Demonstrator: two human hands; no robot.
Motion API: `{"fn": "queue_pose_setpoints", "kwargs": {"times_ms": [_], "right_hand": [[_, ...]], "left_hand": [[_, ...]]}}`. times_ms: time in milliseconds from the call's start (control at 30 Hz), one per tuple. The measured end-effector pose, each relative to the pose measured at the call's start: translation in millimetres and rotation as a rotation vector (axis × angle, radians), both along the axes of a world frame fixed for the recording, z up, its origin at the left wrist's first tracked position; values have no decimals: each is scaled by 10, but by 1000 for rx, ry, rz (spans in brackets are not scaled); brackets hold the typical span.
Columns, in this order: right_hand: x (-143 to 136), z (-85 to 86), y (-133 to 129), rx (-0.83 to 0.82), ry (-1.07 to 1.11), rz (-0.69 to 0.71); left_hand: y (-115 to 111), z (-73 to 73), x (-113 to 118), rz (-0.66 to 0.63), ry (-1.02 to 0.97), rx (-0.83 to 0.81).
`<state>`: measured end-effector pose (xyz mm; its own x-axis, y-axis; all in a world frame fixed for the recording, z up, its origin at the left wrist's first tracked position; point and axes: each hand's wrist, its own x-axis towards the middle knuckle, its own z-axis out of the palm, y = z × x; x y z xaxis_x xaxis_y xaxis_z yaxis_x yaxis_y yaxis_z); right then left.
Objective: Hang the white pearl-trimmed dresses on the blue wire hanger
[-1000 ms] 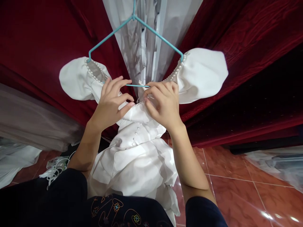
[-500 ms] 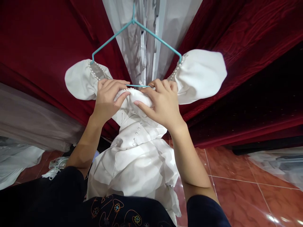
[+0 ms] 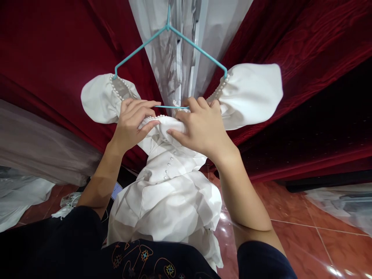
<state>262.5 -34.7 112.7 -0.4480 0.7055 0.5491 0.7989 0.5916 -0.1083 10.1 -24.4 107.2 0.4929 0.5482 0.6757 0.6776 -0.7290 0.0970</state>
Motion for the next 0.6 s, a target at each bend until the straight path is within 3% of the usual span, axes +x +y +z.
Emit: {"fn": "queue_pose_setpoints", "kwargs": {"times_ms": [133, 267, 400, 600], "right_hand": [[39, 51, 30, -37, 95, 21], [105, 140, 1, -118, 242, 131], [141, 152, 34, -76, 435, 150], [80, 10, 192, -15, 281, 29]], "left_hand": [[-8, -17, -10, -1, 26, -39], [-3, -7, -19, 5, 24, -71], [28, 60, -5, 27, -18, -82], [82, 142, -142, -8, 36, -158]]}}
